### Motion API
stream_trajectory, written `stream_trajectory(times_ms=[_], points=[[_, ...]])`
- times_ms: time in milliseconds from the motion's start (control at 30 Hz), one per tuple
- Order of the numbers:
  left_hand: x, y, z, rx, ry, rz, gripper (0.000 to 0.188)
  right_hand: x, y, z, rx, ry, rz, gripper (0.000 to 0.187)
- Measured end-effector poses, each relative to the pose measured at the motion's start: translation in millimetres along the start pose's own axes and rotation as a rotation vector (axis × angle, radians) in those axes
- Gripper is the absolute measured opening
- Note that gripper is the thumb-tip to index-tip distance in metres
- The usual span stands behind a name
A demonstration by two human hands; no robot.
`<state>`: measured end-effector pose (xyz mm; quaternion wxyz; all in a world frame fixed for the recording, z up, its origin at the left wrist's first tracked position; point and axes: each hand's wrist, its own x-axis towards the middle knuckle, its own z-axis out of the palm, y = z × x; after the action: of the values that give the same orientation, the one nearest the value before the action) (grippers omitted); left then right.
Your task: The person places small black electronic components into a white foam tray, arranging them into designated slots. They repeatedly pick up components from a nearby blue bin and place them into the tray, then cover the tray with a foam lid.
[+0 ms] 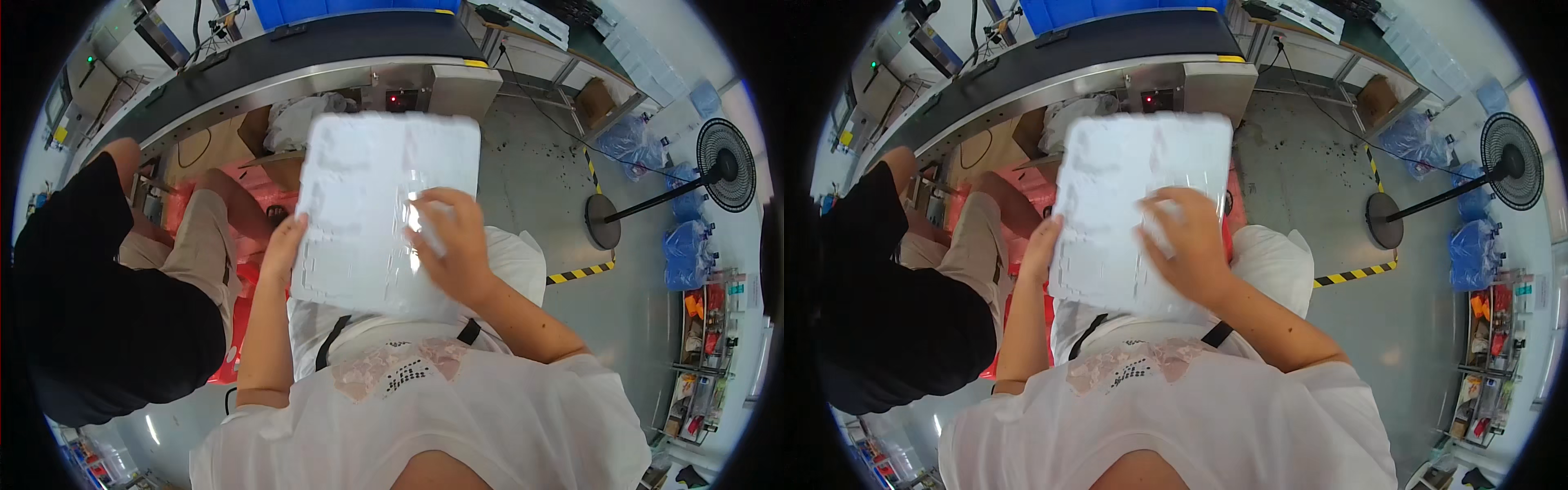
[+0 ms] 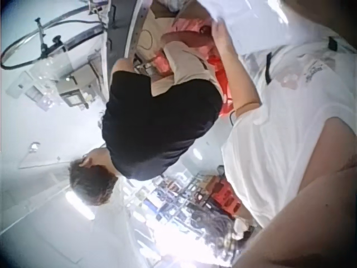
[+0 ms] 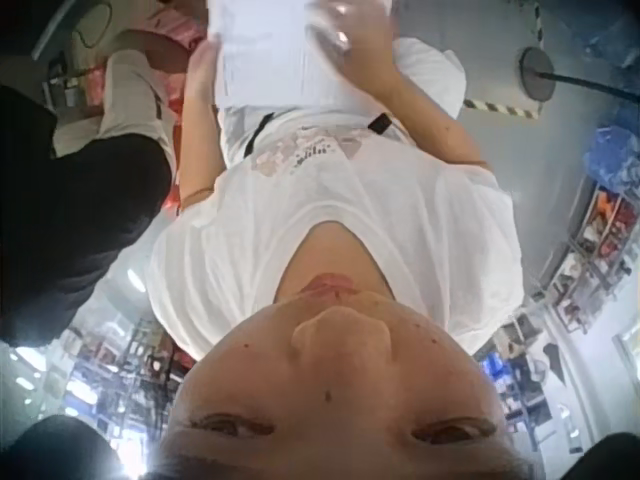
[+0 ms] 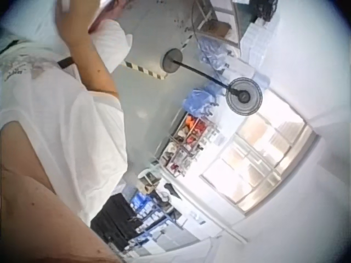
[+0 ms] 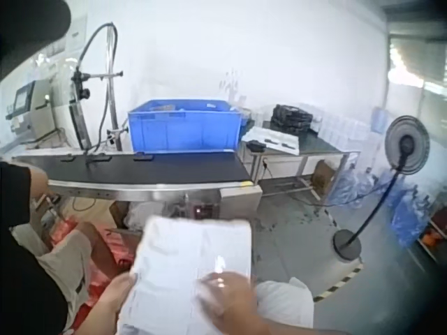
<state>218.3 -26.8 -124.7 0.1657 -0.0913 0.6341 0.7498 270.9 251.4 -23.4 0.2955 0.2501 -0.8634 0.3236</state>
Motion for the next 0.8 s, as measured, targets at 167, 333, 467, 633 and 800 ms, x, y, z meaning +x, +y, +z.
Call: stream_trajectory(times_ms=[167, 333, 467, 633, 800], points=[[69.3, -96.9, -13.0, 0.401, 0.087, 0.25, 0.032, -100.3, 117.8, 64.6, -0.178, -0.099, 0.818, 0.043], [68.6, -95.0, 17.9, 0.57, 0.249, 0.123, 0.029, -119.8, 169.2, 82.2, 0.027, -0.396, 1.177, 0.055], [74.3, -102.9, 18.0, 0.595, 0.306, 0.151, 0.025, -119.8, 180.2, 80.1, 0.169, -0.402, 1.259, 0.051], [45.0, -112.2, 35.0, 0.612, 0.433, 0.15, 0.024, -101.8, 155.2, 59.4, 0.067, -0.454, 1.243, 0.048], [63.8, -100.7, 14.2, 0.701, 0.435, 0.459, 0.027, -41.5, 183.2, 19.1, -0.106, -1.213, 0.789, 0.057]])
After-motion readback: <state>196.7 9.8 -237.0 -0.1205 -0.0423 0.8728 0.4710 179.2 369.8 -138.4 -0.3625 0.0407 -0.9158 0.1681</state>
